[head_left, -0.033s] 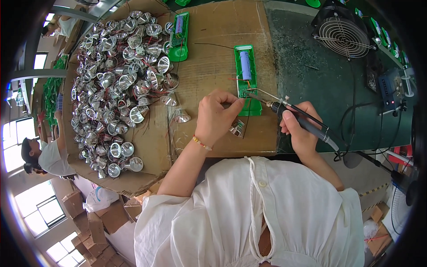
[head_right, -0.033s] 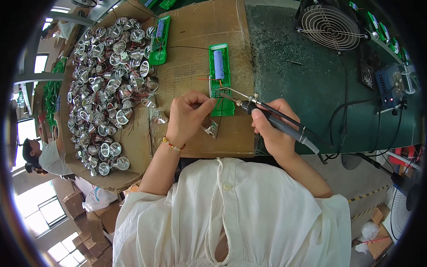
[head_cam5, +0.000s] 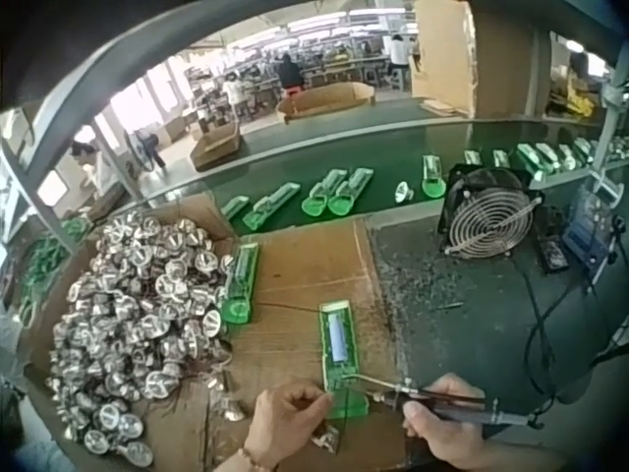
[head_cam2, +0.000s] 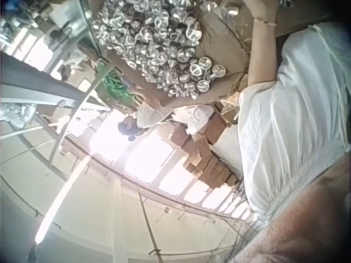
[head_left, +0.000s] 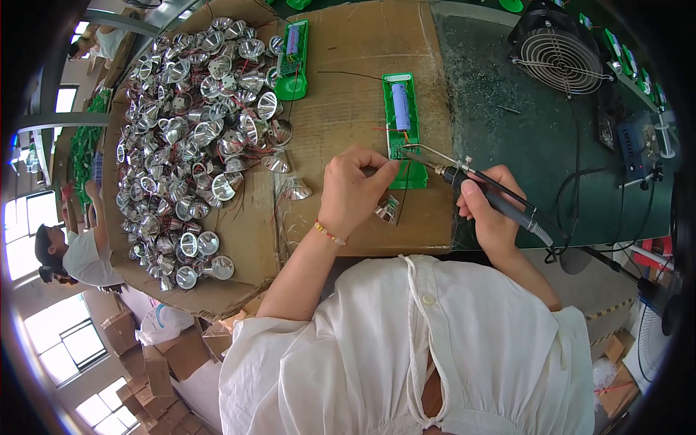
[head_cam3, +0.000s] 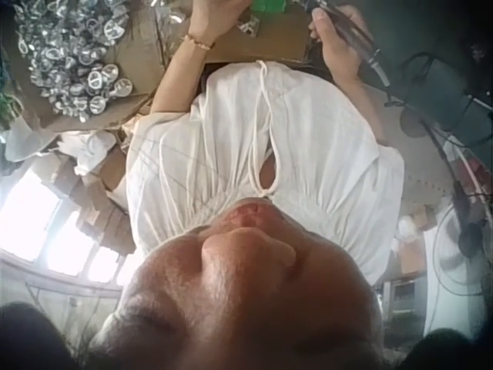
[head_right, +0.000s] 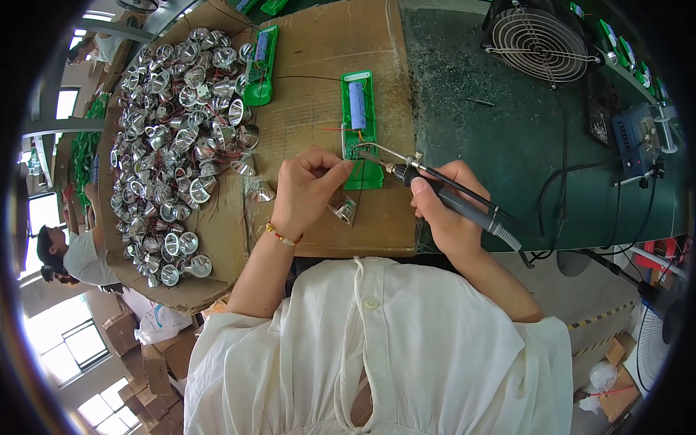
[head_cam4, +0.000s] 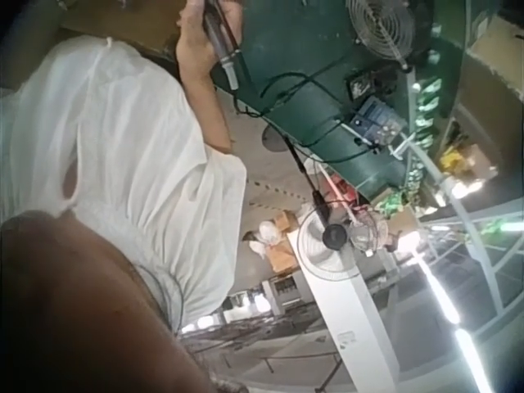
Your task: The person is soldering electrical components onto a circuit board for LED light assemblies at a factory workstation.
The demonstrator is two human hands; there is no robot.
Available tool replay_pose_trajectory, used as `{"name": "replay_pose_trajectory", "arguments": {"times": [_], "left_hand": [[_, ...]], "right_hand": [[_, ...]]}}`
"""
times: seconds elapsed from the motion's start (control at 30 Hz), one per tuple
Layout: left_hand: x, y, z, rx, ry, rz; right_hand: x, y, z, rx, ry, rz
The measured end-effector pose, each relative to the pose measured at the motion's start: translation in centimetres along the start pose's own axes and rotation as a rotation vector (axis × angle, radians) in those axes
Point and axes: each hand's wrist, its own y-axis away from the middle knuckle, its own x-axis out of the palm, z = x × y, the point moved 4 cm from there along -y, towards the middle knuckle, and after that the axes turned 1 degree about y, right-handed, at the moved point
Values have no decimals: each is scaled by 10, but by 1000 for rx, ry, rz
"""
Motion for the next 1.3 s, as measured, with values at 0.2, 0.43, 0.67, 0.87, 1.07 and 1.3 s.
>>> {"name": "replay_pose_trajectory", "arguments": {"times": [0.2,0.43,0.67,0.87,1.07,1.3], "left_hand": [[-1,-2,-3,6,17,31],[-3,-5,1,59,-9,23],[-2,-4,-6,-30,3,65],[-11,-7,6,31,-159,85],[26,-100,-72,145,-529,214],[64,-304,-131,336,-540,-68]], "right_hand": [[-4,4,5,-32,-22,-55],[-9,5,2,-58,-52,-79],[-20,-1,3,-103,-99,-109],[-47,-16,9,-174,7,-223],[-72,-30,-4,-101,-13,-324],[-62,-30,-17,8,19,-282]]}}
